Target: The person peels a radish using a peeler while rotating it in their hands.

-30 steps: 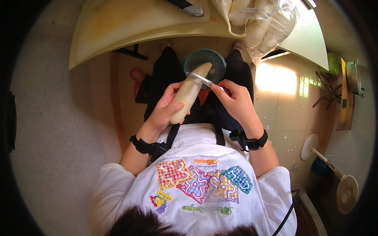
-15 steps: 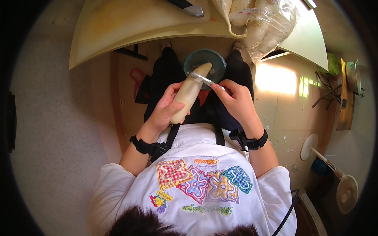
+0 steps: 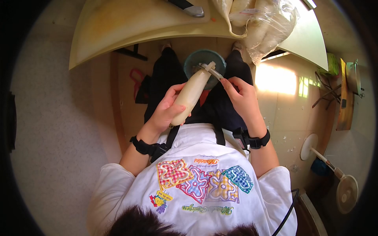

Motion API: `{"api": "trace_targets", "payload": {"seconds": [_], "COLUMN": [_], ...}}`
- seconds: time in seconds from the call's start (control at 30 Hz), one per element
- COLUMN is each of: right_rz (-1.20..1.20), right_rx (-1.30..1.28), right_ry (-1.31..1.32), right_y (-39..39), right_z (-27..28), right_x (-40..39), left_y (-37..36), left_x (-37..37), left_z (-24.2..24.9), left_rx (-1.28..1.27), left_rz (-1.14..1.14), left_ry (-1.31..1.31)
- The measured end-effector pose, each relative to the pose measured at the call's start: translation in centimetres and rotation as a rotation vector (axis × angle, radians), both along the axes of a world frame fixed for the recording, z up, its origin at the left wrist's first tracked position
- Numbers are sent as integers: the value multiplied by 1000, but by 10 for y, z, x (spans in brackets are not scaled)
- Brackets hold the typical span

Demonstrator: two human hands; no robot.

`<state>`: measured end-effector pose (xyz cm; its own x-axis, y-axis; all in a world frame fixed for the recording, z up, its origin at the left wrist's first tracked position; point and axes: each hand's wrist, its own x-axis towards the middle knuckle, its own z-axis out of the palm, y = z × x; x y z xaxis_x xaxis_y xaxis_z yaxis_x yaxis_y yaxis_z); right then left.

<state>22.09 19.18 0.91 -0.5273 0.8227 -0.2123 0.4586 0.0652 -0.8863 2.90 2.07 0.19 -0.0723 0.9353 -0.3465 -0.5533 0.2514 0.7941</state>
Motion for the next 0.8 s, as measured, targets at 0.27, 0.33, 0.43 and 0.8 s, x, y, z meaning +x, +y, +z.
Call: {"api": "trace_targets", "payload": {"seconds": [0.27,0.33,0.43,0.8], "right_rz": [22,15,7,-85], "right_rx": [17,-20,-77,-42], "right_ry": [-29,-36,-44,-67], "right_y": [3,3,4,18], "right_z": [1,4,5,-12], "right_x": [1,0,0,9], "left_y": [-1,-1,-1,-4], "left_x": [0,0,1,-1], "left_z": [-1,-1,-1,3], "left_rx": [18,19,23,71], "left_rz": [2,2,5,3], "left_ry": [17,11,15,-31]}}
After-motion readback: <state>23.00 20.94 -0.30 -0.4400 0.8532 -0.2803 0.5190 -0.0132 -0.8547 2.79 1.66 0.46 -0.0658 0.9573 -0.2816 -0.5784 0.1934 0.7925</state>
